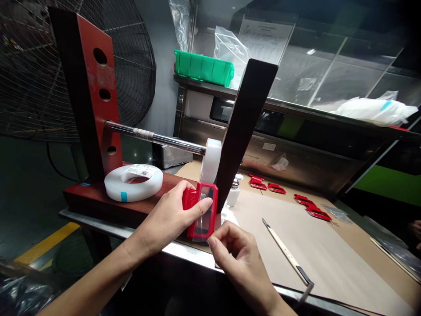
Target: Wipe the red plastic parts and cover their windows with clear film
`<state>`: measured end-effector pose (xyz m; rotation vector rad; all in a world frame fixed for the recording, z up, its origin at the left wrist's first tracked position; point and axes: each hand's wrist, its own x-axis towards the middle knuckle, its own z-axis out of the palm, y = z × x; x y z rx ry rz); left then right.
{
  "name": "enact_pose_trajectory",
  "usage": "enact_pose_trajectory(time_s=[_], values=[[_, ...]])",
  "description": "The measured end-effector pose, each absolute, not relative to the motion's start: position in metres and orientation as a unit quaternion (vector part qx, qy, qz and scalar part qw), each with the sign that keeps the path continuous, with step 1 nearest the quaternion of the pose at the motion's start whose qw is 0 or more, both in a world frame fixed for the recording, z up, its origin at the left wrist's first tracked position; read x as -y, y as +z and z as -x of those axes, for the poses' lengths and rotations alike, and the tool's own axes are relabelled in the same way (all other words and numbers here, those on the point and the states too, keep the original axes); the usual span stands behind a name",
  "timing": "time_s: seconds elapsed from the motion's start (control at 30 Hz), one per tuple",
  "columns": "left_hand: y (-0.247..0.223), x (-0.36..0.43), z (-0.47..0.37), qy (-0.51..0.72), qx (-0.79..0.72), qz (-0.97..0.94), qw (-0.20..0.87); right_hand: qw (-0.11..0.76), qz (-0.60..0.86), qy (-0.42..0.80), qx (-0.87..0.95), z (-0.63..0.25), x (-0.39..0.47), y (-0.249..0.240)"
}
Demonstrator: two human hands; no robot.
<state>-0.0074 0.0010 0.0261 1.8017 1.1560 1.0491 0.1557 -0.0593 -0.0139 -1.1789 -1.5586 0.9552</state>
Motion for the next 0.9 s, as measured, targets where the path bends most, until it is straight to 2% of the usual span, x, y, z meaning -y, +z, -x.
enact_pose_trajectory(time_s=[0.33, 0.57, 0.7, 0.77, 0.9], values=[[0.024, -0.003, 0.007, 0.419, -0.438, -0.700, 0.378, 0.453, 0.474, 0.322, 0.682, -0.156, 0.060, -0.006], [0.023, -0.003, 0.008, 0.428, -0.426, -0.688, 0.402, 0.506, 0.411, 0.123, 0.748, -0.161, 0.061, -0.016], [0.023, -0.004, 0.007, 0.430, -0.425, -0.694, 0.391, 0.485, 0.360, 0.017, 0.797, -0.164, 0.060, -0.018], [0.023, -0.004, 0.007, 0.432, -0.424, -0.695, 0.388, 0.501, 0.376, 0.037, 0.779, -0.165, 0.061, -0.016], [0.024, -0.003, 0.008, 0.432, -0.423, -0.695, 0.390, 0.524, 0.400, 0.236, 0.713, -0.165, 0.059, -0.005]])
